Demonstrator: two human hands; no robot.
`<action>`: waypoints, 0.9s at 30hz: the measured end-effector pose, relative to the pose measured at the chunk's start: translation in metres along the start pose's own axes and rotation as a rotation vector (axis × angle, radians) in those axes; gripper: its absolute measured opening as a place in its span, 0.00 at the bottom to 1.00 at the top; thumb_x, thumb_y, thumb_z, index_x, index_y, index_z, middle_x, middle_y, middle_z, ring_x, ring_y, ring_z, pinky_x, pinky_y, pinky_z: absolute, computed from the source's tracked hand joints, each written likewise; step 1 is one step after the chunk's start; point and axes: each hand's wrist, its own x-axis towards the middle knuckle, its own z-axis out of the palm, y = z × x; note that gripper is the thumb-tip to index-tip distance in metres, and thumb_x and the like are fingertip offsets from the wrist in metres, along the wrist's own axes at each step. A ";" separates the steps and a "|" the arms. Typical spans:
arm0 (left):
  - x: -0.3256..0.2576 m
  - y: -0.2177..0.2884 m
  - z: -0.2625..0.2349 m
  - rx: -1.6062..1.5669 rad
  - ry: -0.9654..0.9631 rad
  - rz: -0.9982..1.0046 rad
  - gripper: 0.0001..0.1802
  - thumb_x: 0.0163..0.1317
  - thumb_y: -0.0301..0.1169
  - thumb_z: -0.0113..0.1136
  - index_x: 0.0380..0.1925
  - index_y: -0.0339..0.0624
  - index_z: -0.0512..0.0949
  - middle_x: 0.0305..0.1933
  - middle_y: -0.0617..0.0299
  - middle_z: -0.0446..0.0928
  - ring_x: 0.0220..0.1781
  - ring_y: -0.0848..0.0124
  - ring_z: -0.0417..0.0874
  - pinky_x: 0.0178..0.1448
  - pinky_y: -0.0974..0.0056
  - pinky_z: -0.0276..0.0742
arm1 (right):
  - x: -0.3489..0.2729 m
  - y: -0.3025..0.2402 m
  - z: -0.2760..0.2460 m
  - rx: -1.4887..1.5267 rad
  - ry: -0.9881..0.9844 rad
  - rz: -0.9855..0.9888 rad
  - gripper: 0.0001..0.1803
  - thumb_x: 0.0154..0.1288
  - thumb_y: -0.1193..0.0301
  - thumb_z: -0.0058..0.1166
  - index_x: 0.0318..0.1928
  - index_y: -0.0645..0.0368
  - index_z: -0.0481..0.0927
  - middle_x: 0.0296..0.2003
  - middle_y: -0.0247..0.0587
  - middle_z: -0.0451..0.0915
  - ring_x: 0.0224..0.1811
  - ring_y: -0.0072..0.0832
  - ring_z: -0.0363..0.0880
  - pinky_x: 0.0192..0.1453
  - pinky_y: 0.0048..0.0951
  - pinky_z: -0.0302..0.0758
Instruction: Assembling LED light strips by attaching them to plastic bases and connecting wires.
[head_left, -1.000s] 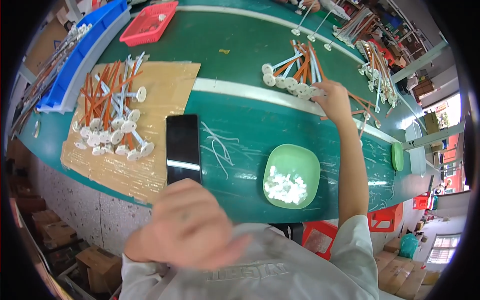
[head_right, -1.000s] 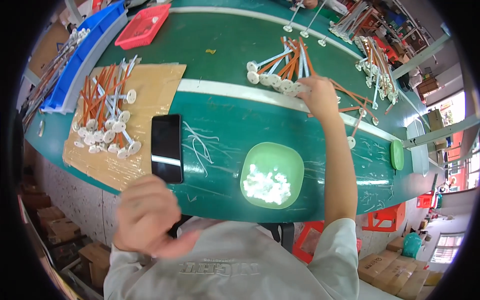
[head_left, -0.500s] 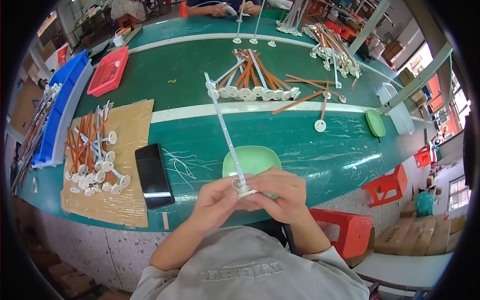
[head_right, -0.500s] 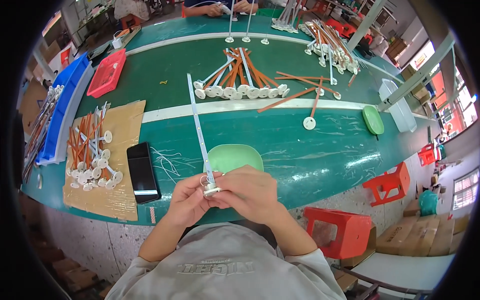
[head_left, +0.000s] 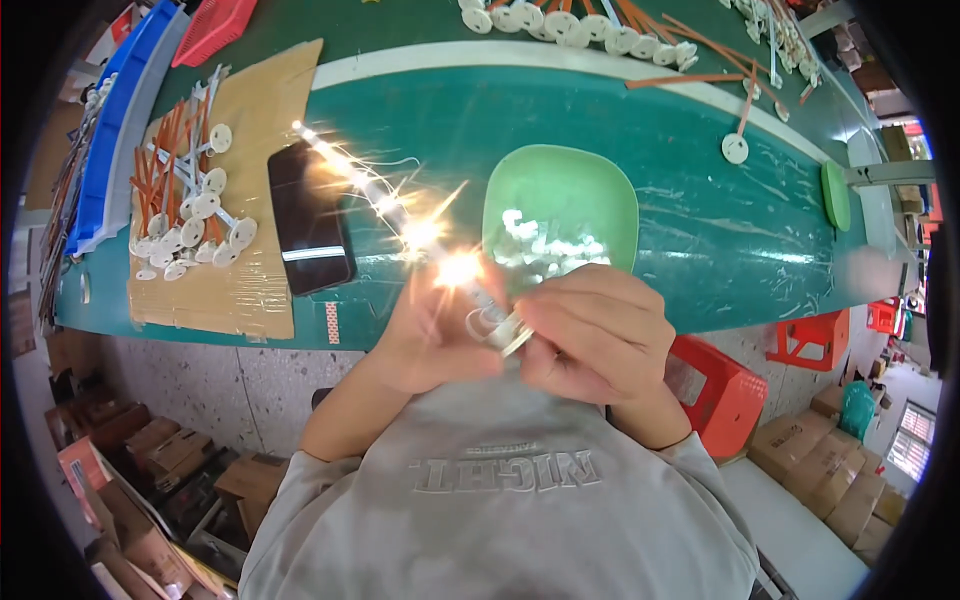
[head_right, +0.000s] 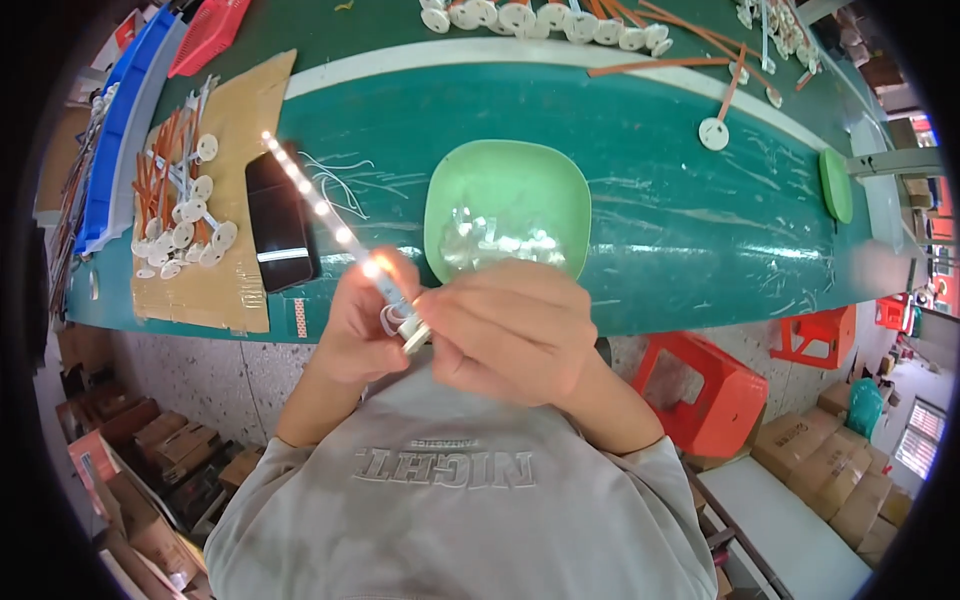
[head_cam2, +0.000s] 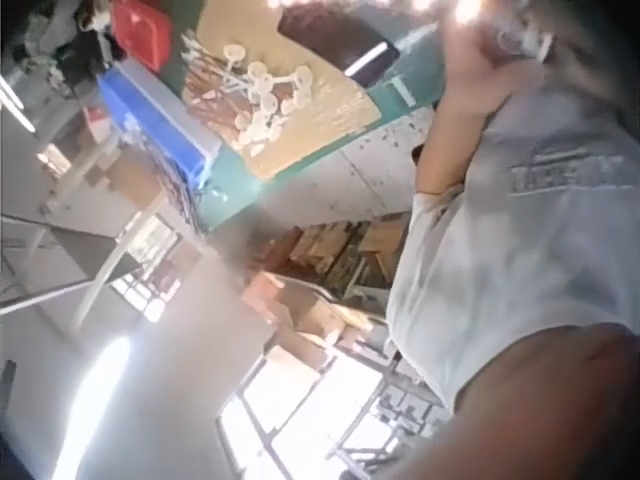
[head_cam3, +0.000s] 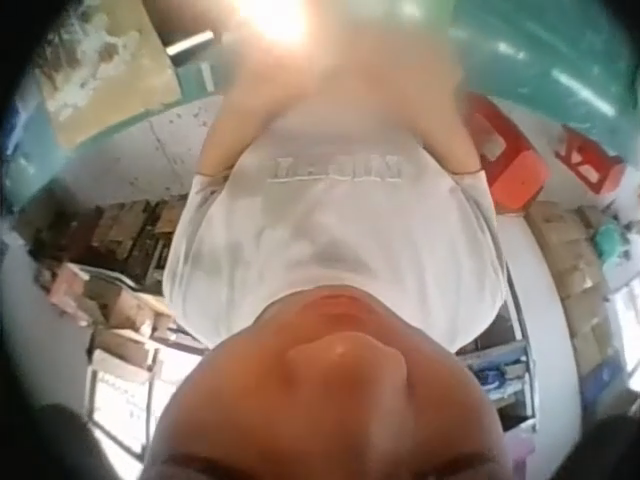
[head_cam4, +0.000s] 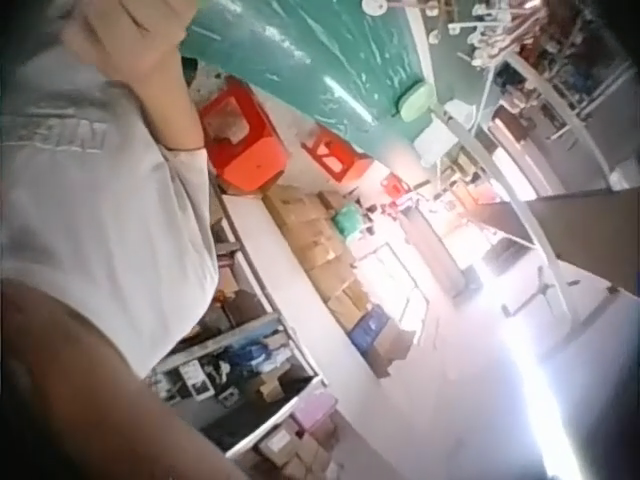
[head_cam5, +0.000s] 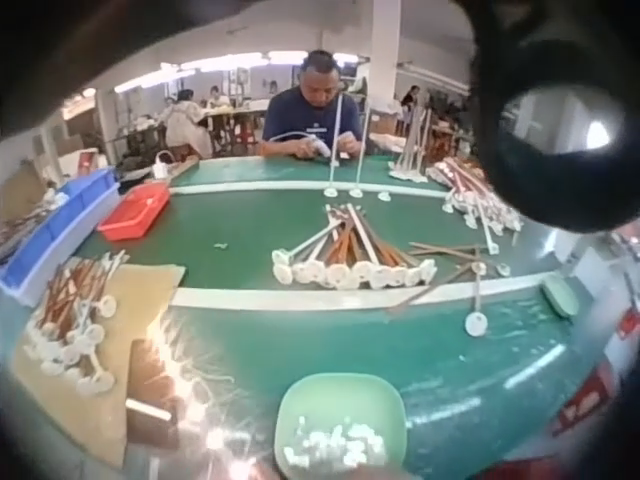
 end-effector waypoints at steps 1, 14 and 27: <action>-0.005 0.004 0.002 -0.002 0.024 -0.033 0.28 0.43 0.26 0.78 0.40 0.38 0.68 0.36 0.59 0.78 0.36 0.77 0.78 0.35 0.73 0.69 | -0.001 -0.001 0.000 0.096 -0.026 0.038 0.14 0.45 0.85 0.58 0.37 0.68 0.82 0.28 0.45 0.83 0.28 0.35 0.84 0.27 0.27 0.80; -0.031 0.017 -0.008 0.049 -0.057 -0.139 0.28 0.43 0.22 0.77 0.43 0.38 0.70 0.40 0.61 0.74 0.41 0.78 0.75 0.44 0.71 0.69 | -0.008 -0.018 -0.004 0.292 -0.209 0.223 0.06 0.51 0.81 0.63 0.32 0.65 0.84 0.31 0.46 0.85 0.33 0.36 0.86 0.32 0.27 0.82; -0.022 0.011 -0.017 0.394 0.075 0.133 0.24 0.49 0.14 0.66 0.45 0.37 0.69 0.46 0.55 0.75 0.57 0.54 0.79 0.61 0.53 0.74 | 0.007 0.033 -0.031 -0.513 -0.753 0.631 0.07 0.48 0.73 0.61 0.31 0.59 0.82 0.31 0.46 0.81 0.34 0.44 0.80 0.38 0.40 0.76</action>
